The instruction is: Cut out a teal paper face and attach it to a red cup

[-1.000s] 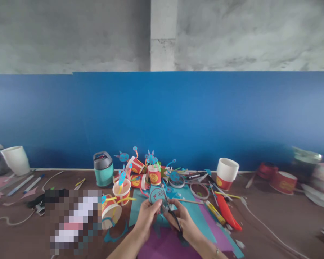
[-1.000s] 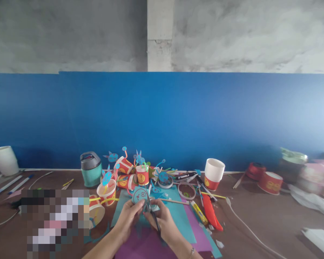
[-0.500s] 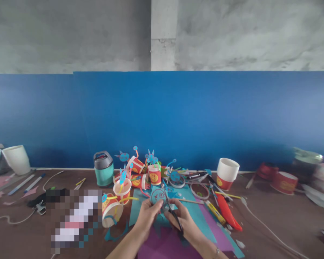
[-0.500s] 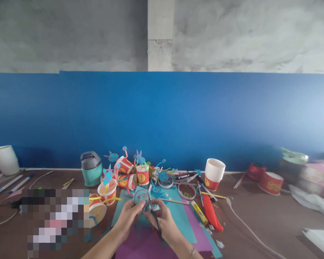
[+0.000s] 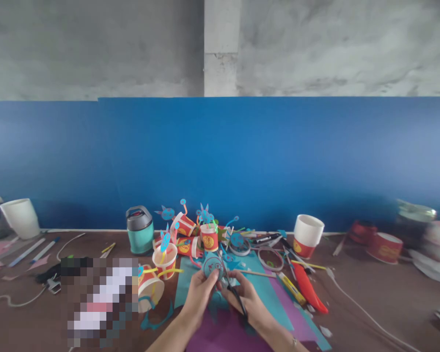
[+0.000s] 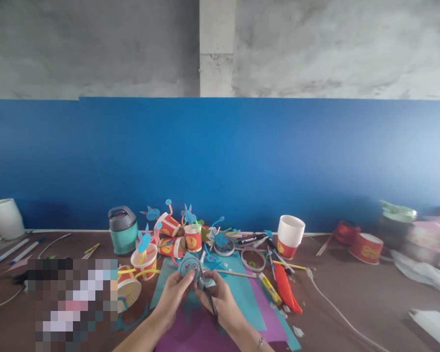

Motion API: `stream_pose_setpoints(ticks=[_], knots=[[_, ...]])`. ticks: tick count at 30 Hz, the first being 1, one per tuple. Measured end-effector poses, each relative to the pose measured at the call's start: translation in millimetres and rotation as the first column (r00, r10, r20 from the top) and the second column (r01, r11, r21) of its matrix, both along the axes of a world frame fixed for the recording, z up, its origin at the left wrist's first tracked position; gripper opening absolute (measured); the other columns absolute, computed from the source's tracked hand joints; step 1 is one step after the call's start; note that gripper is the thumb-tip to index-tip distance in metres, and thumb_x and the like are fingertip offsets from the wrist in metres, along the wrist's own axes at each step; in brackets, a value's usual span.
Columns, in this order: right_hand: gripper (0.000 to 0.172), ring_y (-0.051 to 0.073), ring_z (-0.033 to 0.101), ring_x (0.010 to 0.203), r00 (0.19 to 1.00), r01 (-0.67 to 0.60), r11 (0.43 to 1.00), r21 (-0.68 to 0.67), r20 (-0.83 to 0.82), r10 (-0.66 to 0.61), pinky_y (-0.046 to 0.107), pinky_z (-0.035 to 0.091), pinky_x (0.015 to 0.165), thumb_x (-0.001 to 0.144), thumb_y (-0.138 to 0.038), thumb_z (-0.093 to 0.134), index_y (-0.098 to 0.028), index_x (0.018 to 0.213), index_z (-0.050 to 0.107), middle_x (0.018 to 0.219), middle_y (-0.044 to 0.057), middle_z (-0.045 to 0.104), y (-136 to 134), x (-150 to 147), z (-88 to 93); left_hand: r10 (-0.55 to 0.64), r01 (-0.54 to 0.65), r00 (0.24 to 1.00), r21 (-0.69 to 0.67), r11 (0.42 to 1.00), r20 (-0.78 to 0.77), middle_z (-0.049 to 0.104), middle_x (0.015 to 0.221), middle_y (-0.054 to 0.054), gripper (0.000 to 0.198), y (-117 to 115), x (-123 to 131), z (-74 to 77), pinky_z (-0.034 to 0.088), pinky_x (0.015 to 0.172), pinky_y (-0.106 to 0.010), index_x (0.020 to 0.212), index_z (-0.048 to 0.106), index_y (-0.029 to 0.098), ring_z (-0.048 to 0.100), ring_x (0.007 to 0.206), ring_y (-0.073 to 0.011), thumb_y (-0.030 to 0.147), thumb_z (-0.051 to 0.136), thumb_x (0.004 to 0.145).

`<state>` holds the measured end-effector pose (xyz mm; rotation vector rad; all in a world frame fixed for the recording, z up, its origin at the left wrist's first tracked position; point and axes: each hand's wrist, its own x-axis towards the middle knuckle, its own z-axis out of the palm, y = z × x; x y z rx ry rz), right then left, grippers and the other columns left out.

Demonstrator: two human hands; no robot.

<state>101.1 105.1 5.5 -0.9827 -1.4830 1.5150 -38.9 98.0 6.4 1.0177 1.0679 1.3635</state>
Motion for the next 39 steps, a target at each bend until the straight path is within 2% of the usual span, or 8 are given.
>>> stream_pose_setpoints(ticks=[3, 9, 14, 22, 27, 33, 39], knots=[[0.054, 0.005, 0.038, 0.037, 1.000, -0.003, 1.000, -0.009, -0.019, 0.003, 0.016, 0.025, 0.035, 0.063, -0.057, 0.071, -0.019, 0.095, 0.049, 0.045, -0.009, 0.049, 0, 0, -1.0, -0.037, 0.037, 0.999, 0.027, 0.999, 0.002, 0.052, 0.053, 0.001, 0.042, 2, -1, -5.1, 0.031, 0.052, -0.024, 0.056, 0.060, 0.014, 0.040, 0.050, -0.0104, 0.054, 0.066, 0.068], [0.055, 0.003, 0.028, 0.037, 0.999, 0.018, 1.000, -0.002, -0.026, -0.018, 0.015, 0.019, 0.035, 0.063, -0.057, 0.072, -0.017, 0.093, 0.049, 0.042, -0.012, 0.040, -1, -1, -0.4, -0.031, 0.032, 0.999, 0.052, 0.998, -0.026, 0.052, 0.055, 0.001, 0.041, 4, -3, -10.7, 0.031, 0.053, -0.023, 0.058, 0.059, 0.014, 0.041, 0.051, -0.0098, 0.051, 0.062, 0.073], [0.061, 0.003, 0.029, 0.037, 0.999, 0.031, 1.000, 0.003, -0.011, -0.031, 0.015, 0.020, 0.035, 0.058, -0.060, 0.073, -0.017, 0.093, 0.048, 0.041, -0.012, 0.040, -2, -1, 2.6, -0.008, 0.009, 1.000, 0.004, 1.000, -0.029, 0.047, 0.048, 0.003, 0.042, 2, -2, -8.3, 0.022, 0.046, -0.023, 0.055, 0.056, 0.014, 0.032, 0.044, -0.0071, 0.052, 0.063, 0.072], [0.061, 0.004, 0.031, 0.035, 1.000, 0.024, 1.000, -0.001, 0.006, -0.024, 0.016, 0.022, 0.035, 0.056, -0.062, 0.072, -0.018, 0.091, 0.047, 0.039, -0.012, 0.043, -5, -1, 8.5, 0.027, -0.026, 0.995, -0.011, 1.000, 0.099, 0.047, 0.051, 0.005, 0.038, -2, 4, 1.6, 0.027, 0.050, -0.021, 0.064, 0.055, 0.016, 0.038, 0.050, -0.0088, 0.051, 0.069, 0.066], [0.061, 0.006, 0.039, 0.036, 0.999, 0.033, 0.999, -0.043, -0.029, -0.034, 0.016, 0.027, 0.034, 0.057, -0.060, 0.073, -0.020, 0.094, 0.045, 0.043, -0.010, 0.048, -5, -2, 6.3, -0.071, 0.069, 0.994, 0.026, 0.997, 0.083, 0.043, 0.053, 0.005, 0.034, -2, 3, -2.4, 0.025, 0.050, -0.021, 0.067, 0.057, 0.014, 0.032, 0.050, -0.0071, 0.047, 0.067, 0.071], [0.060, 0.004, 0.031, 0.038, 0.999, 0.032, 0.999, -0.021, -0.033, -0.032, 0.016, 0.022, 0.036, 0.058, -0.058, 0.074, -0.019, 0.093, 0.046, 0.042, -0.012, 0.042, -3, -1, 4.9, -0.049, 0.047, 0.997, 0.024, 0.999, 0.055, 0.041, 0.052, 0.007, 0.032, 0, 1, -5.3, 0.021, 0.048, -0.021, 0.068, 0.057, 0.015, 0.028, 0.048, -0.0065, 0.045, 0.065, 0.073], [0.062, 0.004, 0.027, 0.037, 1.000, 0.017, 1.000, -0.018, -0.019, -0.018, 0.016, 0.018, 0.036, 0.056, -0.061, 0.074, -0.019, 0.093, 0.046, 0.041, -0.013, 0.038, -2, 1, 3.5, -0.033, 0.034, 0.998, -0.014, 0.999, 0.056, 0.035, 0.047, 0.008, 0.040, 0, 0, -3.6, 0.015, 0.046, -0.023, 0.060, 0.051, 0.017, 0.023, 0.045, -0.0061, 0.052, 0.068, 0.066]])
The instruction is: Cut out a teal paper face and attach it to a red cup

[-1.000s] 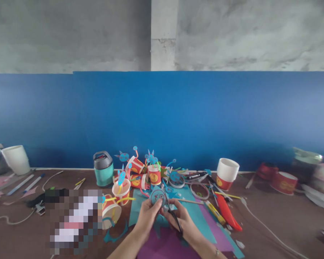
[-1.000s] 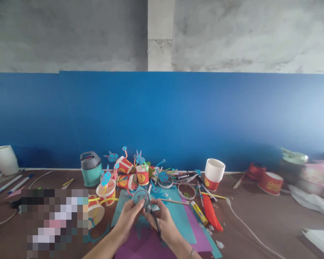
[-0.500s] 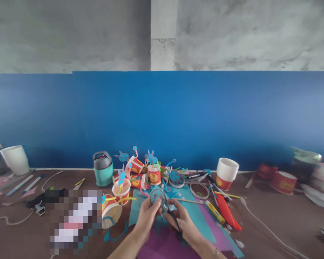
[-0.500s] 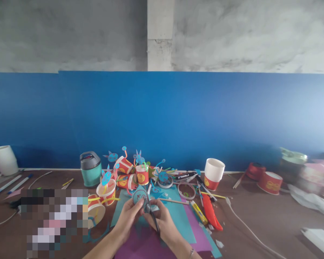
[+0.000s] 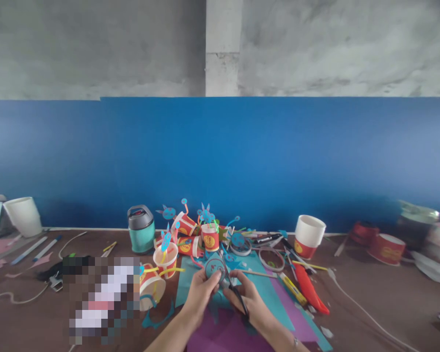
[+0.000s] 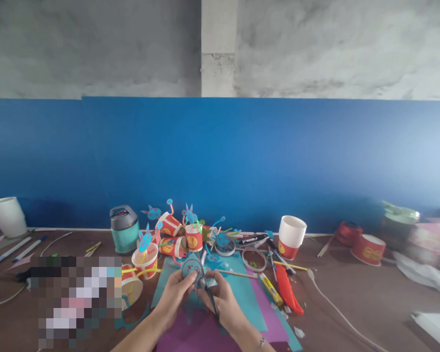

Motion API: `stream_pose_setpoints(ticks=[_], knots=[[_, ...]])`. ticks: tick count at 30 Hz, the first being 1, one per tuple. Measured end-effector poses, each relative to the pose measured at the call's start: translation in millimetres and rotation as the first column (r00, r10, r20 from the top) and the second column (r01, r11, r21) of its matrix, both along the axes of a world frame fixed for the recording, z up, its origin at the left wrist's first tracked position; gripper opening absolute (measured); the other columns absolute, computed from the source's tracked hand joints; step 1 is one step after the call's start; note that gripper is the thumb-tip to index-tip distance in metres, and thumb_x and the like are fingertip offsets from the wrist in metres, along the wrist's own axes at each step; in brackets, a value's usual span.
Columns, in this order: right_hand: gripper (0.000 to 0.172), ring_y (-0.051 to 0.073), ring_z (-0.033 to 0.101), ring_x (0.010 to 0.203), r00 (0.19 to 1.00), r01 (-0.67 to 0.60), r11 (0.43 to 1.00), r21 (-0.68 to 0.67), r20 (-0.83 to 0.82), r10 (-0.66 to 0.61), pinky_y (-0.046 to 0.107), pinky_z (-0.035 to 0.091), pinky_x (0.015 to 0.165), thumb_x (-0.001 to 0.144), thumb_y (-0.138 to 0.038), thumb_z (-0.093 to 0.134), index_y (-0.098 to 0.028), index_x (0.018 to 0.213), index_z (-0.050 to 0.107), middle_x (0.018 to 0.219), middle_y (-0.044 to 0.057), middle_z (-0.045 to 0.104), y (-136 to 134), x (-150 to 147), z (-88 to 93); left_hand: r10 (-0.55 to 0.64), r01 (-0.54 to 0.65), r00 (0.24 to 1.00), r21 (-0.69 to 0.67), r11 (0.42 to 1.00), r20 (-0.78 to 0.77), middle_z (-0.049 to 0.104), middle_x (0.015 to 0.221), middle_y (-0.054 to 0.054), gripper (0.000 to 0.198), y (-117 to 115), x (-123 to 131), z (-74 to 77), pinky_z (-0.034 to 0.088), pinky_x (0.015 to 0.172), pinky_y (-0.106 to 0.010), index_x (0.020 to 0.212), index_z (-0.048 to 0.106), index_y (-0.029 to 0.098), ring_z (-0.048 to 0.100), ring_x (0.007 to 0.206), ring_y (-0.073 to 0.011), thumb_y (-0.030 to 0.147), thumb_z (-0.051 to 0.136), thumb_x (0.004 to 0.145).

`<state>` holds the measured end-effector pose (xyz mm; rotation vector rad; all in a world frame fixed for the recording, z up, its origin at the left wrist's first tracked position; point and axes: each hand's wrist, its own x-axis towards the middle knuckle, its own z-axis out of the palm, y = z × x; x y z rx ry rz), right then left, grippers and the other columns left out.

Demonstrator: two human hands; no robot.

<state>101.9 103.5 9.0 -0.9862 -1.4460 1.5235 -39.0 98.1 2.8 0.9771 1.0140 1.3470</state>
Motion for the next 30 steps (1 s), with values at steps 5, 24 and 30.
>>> stream_pose_setpoints(ticks=[5, 24, 30], knots=[[0.063, 0.004, 0.028, 0.037, 0.999, -0.006, 1.000, 0.012, 0.037, 0.005, 0.017, 0.019, 0.036, 0.056, -0.063, 0.071, -0.019, 0.092, 0.045, 0.042, -0.013, 0.039, 0.3, 0.4, -0.1, 0.036, -0.036, 0.999, -0.034, 0.999, 0.017, 0.039, 0.049, 0.007, 0.039, -0.3, 1.1, 1.8, 0.017, 0.047, -0.023, 0.064, 0.056, 0.016, 0.026, 0.046, -0.0069, 0.053, 0.069, 0.065], [0.058, 0.004, 0.031, 0.038, 1.000, 0.005, 1.000, -0.004, 0.005, -0.005, 0.016, 0.021, 0.037, 0.055, -0.060, 0.074, -0.020, 0.088, 0.048, 0.043, -0.011, 0.042, -4.1, -2.0, 5.7, 0.051, -0.049, 0.998, -0.036, 0.998, 0.045, 0.043, 0.054, 0.006, 0.038, -1.7, 4.5, 1.8, 0.022, 0.049, -0.021, 0.068, 0.059, 0.016, 0.030, 0.049, -0.0074, 0.053, 0.069, 0.065], [0.059, 0.004, 0.032, 0.039, 1.000, 0.004, 1.000, 0.016, -0.009, -0.004, 0.016, 0.021, 0.038, 0.058, -0.061, 0.073, -0.019, 0.090, 0.048, 0.044, -0.011, 0.041, -3.1, -1.1, 1.4, 0.035, -0.031, 0.997, -0.044, 0.999, 0.076, 0.044, 0.055, 0.006, 0.037, -2.6, 5.3, 4.2, 0.024, 0.050, -0.021, 0.071, 0.061, 0.015, 0.032, 0.051, -0.0080, 0.051, 0.070, 0.066]])
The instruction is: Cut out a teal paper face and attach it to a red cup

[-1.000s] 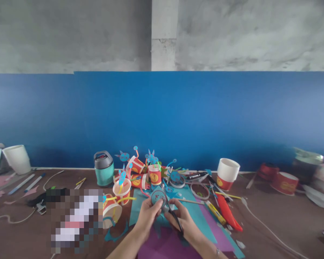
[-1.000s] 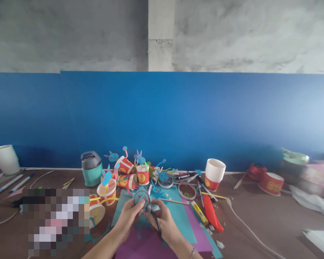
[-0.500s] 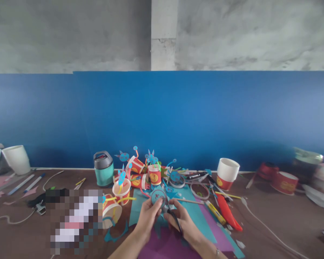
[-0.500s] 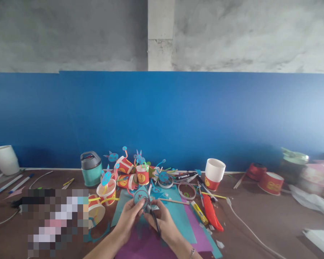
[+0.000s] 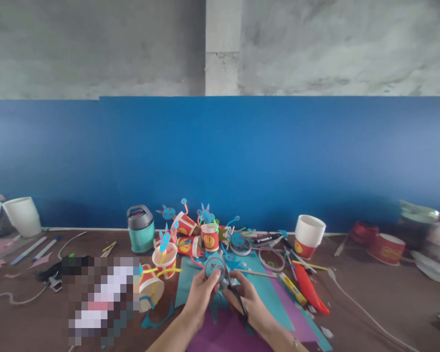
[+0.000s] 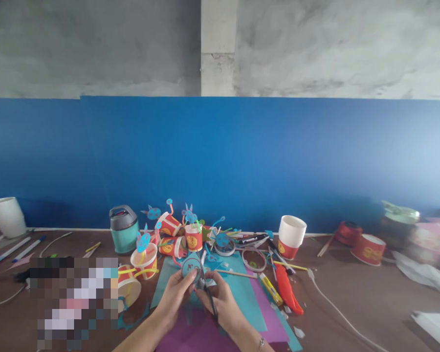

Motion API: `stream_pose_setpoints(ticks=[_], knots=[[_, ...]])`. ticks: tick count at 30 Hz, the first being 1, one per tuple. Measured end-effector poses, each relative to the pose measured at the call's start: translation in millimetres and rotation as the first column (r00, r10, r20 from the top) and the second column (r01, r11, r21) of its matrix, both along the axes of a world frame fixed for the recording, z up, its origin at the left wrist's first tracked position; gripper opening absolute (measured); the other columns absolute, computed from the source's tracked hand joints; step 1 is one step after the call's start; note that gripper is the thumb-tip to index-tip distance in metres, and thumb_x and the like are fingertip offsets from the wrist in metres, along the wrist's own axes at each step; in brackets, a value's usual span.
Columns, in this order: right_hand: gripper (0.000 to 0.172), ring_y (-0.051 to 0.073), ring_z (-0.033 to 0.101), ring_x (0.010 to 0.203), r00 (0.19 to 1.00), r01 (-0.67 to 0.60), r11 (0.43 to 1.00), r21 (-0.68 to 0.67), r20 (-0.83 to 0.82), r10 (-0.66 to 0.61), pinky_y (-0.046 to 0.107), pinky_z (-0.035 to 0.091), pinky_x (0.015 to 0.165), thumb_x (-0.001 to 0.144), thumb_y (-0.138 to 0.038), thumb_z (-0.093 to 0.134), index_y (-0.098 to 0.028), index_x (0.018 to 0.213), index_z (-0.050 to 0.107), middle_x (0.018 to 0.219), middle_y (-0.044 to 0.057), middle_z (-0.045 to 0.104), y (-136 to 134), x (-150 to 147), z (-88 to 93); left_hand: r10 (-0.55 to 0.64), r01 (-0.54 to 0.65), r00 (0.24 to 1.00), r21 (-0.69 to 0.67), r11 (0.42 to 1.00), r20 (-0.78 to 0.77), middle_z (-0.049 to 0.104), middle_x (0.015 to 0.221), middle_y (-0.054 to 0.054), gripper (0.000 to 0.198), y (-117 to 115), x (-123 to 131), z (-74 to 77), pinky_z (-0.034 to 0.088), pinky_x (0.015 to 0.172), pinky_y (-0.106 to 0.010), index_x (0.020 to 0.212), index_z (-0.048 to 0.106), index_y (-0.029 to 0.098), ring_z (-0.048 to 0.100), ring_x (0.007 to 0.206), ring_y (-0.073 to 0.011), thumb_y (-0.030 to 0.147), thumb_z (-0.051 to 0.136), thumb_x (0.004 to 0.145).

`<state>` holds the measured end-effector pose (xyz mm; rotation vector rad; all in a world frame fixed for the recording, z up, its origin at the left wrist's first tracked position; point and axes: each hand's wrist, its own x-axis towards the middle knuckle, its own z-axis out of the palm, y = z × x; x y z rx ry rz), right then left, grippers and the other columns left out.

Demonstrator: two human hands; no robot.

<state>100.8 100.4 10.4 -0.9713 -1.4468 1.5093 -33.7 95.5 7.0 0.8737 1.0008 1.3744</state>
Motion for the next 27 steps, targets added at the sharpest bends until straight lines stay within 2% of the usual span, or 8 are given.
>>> stream_pose_setpoints(ticks=[5, 13, 20, 27], knots=[[0.058, 0.004, 0.031, 0.039, 1.000, -0.009, 1.000, 0.011, 0.005, 0.009, 0.017, 0.021, 0.038, 0.059, -0.060, 0.072, -0.019, 0.091, 0.047, 0.043, -0.012, 0.040, 1.6, 1.0, -2.9, 0.005, -0.005, 1.000, -0.031, 1.000, 0.015, 0.046, 0.057, 0.005, 0.038, -0.8, 0.2, 3.9, 0.024, 0.050, -0.020, 0.072, 0.061, 0.015, 0.032, 0.052, -0.0076, 0.050, 0.072, 0.063], [0.060, 0.004, 0.030, 0.037, 1.000, -0.012, 1.000, 0.006, 0.013, 0.012, 0.017, 0.021, 0.036, 0.058, -0.062, 0.072, -0.019, 0.091, 0.046, 0.042, -0.012, 0.040, 0.3, 0.5, 2.4, 0.016, -0.013, 0.998, -0.049, 0.999, 0.059, 0.046, 0.058, 0.005, 0.038, -2.9, 0.5, 6.4, 0.026, 0.051, -0.019, 0.071, 0.061, 0.014, 0.033, 0.052, -0.0067, 0.048, 0.075, 0.060], [0.060, 0.004, 0.033, 0.038, 1.000, -0.015, 1.000, -0.019, -0.027, 0.014, 0.016, 0.023, 0.036, 0.058, -0.062, 0.072, -0.019, 0.091, 0.046, 0.045, -0.011, 0.043, -0.6, -0.9, 3.5, -0.051, 0.051, 0.998, -0.026, 0.998, 0.029, 0.036, 0.053, 0.008, 0.039, -4.2, 0.8, 8.6, 0.023, 0.050, -0.019, 0.068, 0.060, 0.015, 0.028, 0.051, -0.0061, 0.050, 0.074, 0.061], [0.063, 0.004, 0.031, 0.039, 1.000, -0.005, 1.000, -0.012, -0.007, 0.005, 0.016, 0.022, 0.037, 0.057, -0.061, 0.073, -0.018, 0.094, 0.048, 0.044, -0.011, 0.042, -0.4, 0.5, 3.6, -0.048, 0.048, 0.999, -0.010, 0.999, 0.017, 0.035, 0.049, 0.009, 0.041, -0.8, -0.8, 2.8, 0.016, 0.047, -0.021, 0.067, 0.058, 0.015, 0.023, 0.046, -0.0049, 0.052, 0.073, 0.060]])
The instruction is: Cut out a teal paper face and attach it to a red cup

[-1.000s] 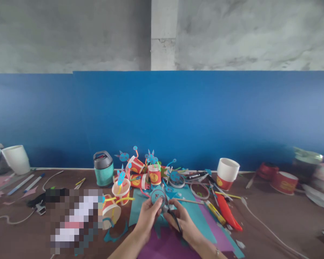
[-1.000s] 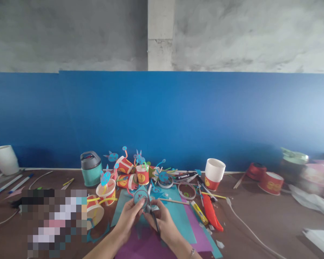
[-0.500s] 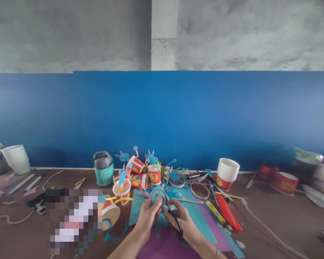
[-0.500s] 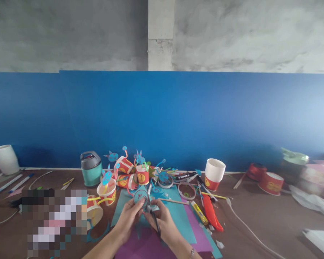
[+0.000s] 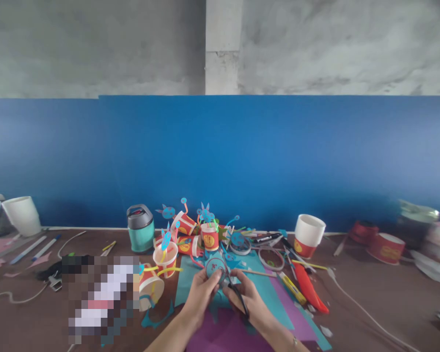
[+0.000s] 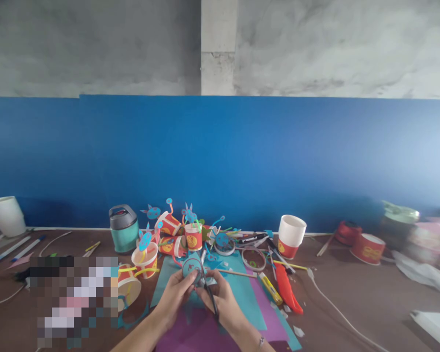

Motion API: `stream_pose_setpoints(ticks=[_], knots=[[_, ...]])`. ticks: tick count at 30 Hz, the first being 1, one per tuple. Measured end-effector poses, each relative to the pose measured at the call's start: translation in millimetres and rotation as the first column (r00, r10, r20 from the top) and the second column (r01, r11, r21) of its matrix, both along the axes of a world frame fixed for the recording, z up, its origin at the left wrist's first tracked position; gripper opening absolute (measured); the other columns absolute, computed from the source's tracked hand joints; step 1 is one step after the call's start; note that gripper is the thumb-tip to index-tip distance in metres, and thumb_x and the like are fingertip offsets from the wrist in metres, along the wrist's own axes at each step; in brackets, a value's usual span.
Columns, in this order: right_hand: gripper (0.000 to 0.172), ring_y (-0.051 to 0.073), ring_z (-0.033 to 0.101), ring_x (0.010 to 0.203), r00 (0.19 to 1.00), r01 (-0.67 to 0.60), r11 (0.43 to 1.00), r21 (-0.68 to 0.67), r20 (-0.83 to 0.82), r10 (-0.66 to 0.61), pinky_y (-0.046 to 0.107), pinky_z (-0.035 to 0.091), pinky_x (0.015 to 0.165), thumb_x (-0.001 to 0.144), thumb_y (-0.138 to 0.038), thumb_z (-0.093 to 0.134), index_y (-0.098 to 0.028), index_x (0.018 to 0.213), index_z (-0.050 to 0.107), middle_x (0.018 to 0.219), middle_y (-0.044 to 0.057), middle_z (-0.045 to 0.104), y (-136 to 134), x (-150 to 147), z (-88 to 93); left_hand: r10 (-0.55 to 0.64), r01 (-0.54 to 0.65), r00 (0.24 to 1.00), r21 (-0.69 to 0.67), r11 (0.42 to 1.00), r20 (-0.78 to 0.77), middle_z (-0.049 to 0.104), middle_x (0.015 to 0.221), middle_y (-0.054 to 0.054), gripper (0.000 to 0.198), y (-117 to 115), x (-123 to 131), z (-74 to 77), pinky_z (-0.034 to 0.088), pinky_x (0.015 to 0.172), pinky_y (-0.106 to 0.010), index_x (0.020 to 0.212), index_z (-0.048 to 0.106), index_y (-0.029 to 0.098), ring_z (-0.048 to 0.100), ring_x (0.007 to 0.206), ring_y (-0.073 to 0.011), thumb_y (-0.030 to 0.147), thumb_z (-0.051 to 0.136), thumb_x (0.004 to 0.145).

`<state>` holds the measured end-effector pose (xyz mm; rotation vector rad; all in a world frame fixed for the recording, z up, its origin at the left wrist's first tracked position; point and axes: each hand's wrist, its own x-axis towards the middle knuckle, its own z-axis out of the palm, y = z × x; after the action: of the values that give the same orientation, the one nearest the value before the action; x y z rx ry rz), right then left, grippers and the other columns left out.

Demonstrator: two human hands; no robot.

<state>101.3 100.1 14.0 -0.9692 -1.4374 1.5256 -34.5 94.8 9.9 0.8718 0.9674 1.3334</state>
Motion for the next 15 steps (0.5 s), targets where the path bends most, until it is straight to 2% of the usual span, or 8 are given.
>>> stream_pose_setpoints(ticks=[6, 12, 15], knots=[[0.062, 0.004, 0.028, 0.039, 1.000, -0.013, 1.000, 0.015, 0.022, 0.013, 0.017, 0.020, 0.037, 0.058, -0.061, 0.072, -0.018, 0.093, 0.047, 0.043, -0.012, 0.040, 0.9, 0.6, -1.2, 0.034, -0.034, 0.998, 0.011, 0.999, -0.057, 0.045, 0.051, 0.006, 0.043, 2.1, -2.8, -3.6, 0.021, 0.046, -0.022, 0.070, 0.061, 0.014, 0.031, 0.045, -0.0064, 0.055, 0.071, 0.061], [0.060, 0.003, 0.026, 0.037, 0.999, -0.007, 1.000, 0.018, 0.031, 0.007, 0.016, 0.017, 0.036, 0.057, -0.059, 0.074, -0.018, 0.092, 0.047, 0.041, -0.013, 0.037, 2.9, 1.2, -4.9, 0.032, -0.031, 0.998, 0.022, 0.999, -0.050, 0.049, 0.053, 0.004, 0.044, 1.6, -2.3, -2.3, 0.026, 0.048, -0.022, 0.072, 0.063, 0.014, 0.039, 0.048, -0.0086, 0.056, 0.071, 0.060], [0.060, 0.003, 0.029, 0.037, 1.000, -0.006, 1.000, 0.013, 0.030, 0.006, 0.016, 0.020, 0.035, 0.057, -0.059, 0.074, -0.018, 0.092, 0.047, 0.041, -0.012, 0.040, 1.9, 0.8, -4.6, 0.034, -0.033, 0.999, 0.025, 0.999, -0.043, 0.049, 0.052, 0.004, 0.043, 1.5, -2.2, -1.4, 0.027, 0.049, -0.022, 0.073, 0.064, 0.015, 0.040, 0.048, -0.0094, 0.055, 0.071, 0.060]])
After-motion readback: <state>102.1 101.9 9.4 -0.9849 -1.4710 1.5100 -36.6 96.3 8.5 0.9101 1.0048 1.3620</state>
